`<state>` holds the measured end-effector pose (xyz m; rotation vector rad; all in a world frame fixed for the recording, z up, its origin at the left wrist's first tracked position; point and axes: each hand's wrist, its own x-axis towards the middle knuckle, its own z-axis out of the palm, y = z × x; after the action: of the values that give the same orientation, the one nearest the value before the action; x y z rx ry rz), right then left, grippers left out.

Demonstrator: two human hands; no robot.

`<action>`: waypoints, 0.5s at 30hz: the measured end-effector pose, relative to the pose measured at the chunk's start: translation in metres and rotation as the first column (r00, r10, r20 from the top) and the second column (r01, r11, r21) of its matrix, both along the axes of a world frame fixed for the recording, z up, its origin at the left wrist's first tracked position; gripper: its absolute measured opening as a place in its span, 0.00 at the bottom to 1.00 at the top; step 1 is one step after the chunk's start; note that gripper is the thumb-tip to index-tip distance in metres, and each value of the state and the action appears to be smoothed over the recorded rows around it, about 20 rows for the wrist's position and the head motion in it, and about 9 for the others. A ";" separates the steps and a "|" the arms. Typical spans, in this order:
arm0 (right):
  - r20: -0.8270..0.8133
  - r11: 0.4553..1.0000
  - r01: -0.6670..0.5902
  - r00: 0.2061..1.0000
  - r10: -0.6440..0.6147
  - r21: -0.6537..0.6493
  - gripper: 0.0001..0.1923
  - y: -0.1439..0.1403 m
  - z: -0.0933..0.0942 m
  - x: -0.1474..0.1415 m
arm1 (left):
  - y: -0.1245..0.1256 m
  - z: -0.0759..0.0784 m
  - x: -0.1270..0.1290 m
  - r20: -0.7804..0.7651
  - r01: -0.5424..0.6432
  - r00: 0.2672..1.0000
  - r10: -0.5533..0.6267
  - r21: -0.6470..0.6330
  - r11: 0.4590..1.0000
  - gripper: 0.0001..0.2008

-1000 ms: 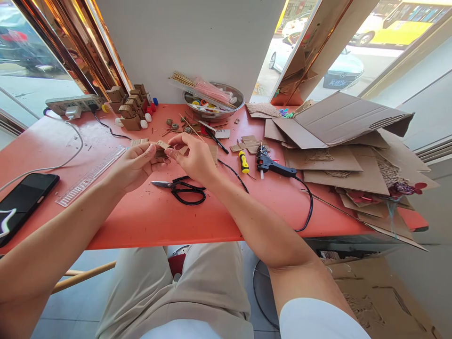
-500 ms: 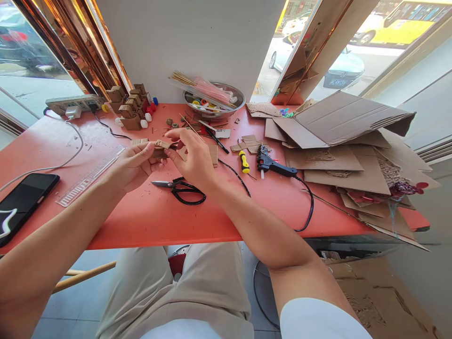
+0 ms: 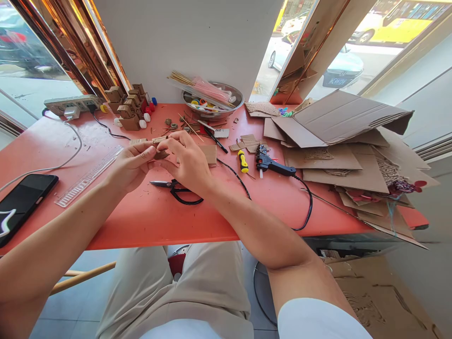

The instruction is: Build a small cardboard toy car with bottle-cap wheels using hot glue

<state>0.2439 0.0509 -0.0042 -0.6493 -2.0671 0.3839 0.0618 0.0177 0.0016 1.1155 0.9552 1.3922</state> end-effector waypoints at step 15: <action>-0.037 1.000 -0.003 0.999 0.003 0.010 0.05 -0.001 -0.006 -0.003 | -0.001 0.004 0.008 -0.052 -0.089 0.994 0.097 0.136 0.987 0.22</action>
<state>0.2407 0.0499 -0.0098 -0.6286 -2.0337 0.3842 0.0702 0.0172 0.0052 1.2304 0.9789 1.5246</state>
